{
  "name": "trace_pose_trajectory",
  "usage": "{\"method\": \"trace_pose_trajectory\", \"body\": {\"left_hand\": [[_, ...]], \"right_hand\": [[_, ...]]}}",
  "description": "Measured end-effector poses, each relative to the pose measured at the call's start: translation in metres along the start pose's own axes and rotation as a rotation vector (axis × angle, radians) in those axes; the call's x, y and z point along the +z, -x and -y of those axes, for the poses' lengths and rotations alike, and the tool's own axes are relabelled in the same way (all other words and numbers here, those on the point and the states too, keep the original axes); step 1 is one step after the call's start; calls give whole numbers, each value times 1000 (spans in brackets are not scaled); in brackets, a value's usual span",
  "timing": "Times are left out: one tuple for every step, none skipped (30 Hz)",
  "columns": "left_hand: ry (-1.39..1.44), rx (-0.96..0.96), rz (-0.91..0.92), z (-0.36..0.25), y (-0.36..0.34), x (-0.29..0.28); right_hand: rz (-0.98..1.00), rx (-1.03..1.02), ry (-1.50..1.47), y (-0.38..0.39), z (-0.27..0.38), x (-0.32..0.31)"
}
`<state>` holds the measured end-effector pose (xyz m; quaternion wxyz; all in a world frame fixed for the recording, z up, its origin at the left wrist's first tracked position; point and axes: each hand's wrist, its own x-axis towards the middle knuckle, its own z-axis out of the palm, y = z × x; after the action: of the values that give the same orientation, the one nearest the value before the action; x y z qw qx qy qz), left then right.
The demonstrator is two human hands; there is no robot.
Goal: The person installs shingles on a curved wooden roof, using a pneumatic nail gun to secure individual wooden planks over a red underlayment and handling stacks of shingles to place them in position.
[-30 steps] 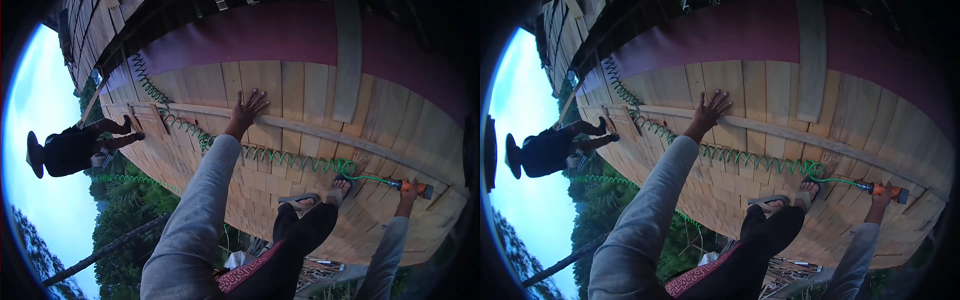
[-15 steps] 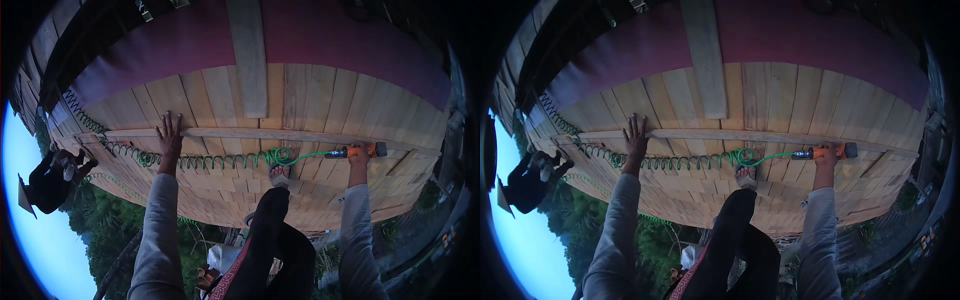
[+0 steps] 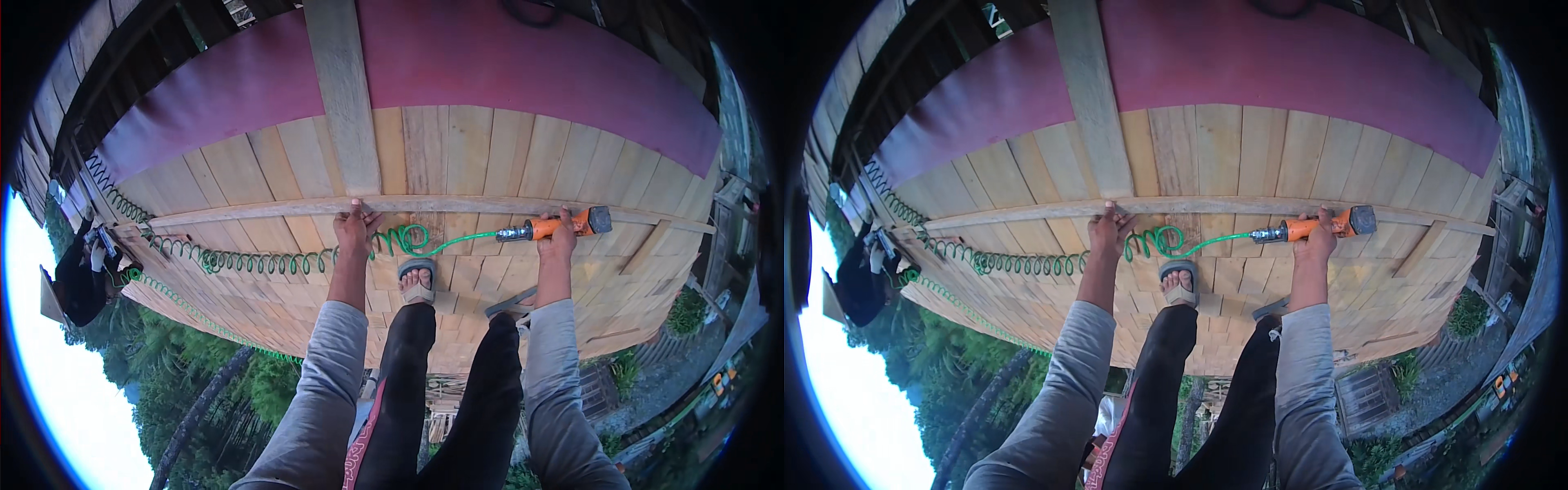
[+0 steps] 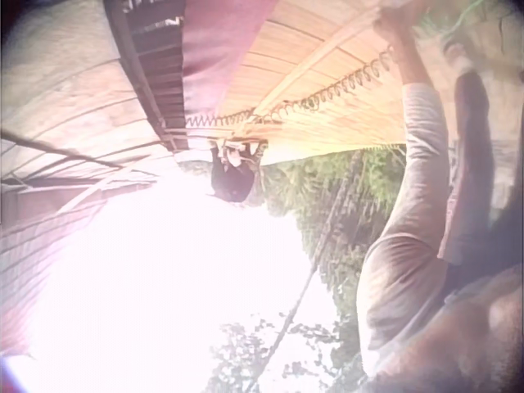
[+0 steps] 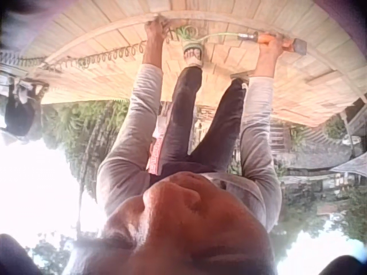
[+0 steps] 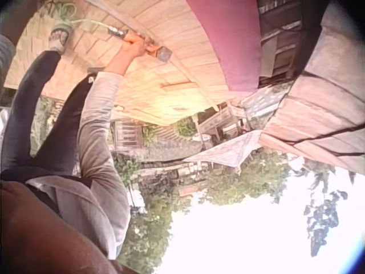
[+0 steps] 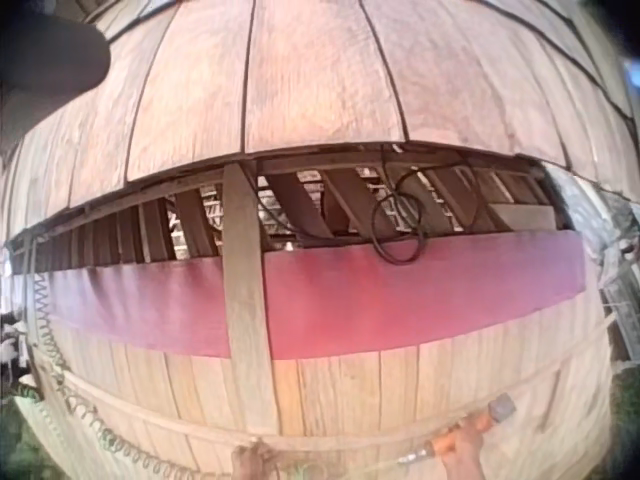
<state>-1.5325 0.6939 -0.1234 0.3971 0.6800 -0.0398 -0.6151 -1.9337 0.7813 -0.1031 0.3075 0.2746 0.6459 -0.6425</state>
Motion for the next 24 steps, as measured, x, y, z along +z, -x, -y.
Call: {"method": "trace_pose_trajectory", "body": {"left_hand": [[1,27,17,1,1,0],[2,43,42,5,3,5],[11,45,29,9,5,10],[20,47,16,13,6,16],[27,59,-13,15,7,13],[60,71,-51,16,6,12],[93,86,-91,18,4,13],[124,103,-135,19,4,7],[156,20,-158,24,7,13],[185,-38,-191,27,11,21],[156,-19,-122,35,18,27],[54,-71,-171,58,37,79],[52,-104,-118,66,39,83],[45,-195,-128,88,59,123],[84,-272,-23,97,69,140],[40,-257,-26,107,82,161],[-4,-243,-24,109,91,175],[-21,-181,-56,106,91,173],[-38,-124,-83,103,89,171],[-52,-72,-114,104,88,168],[-105,-75,-68,105,68,146],[-131,-33,-93,116,62,147],[-156,13,-121,122,61,150],[-181,61,-150,128,60,152]], "right_hand": [[45,17,1,2,3,0],[82,24,3,0,7,-9],[119,32,5,-4,11,-16],[119,27,5,-11,14,-20],[126,38,9,-9,12,-19],[135,51,14,-6,9,-17],[135,43,20,-4,6,-15],[136,41,28,2,0,-13],[142,38,30,4,-5,-6],[167,51,27,7,-8,-5],[203,89,18,7,-9,-9],[132,54,22,-20,6,-24],[141,74,-2,-17,-1,-17],[185,76,0,-37,12,-37],[239,90,-11,-42,13,-41],[223,96,-9,-42,9,-43],[207,96,-10,-41,7,-43],[197,102,-11,-33,6,-40],[236,84,8,-24,3,-39],[235,104,10,-15,2,-36],[248,141,8,1,-1,-27],[236,143,10,-2,4,-30],[229,177,41,-3,9,-35],[241,162,13,-1,11,-41]]}}
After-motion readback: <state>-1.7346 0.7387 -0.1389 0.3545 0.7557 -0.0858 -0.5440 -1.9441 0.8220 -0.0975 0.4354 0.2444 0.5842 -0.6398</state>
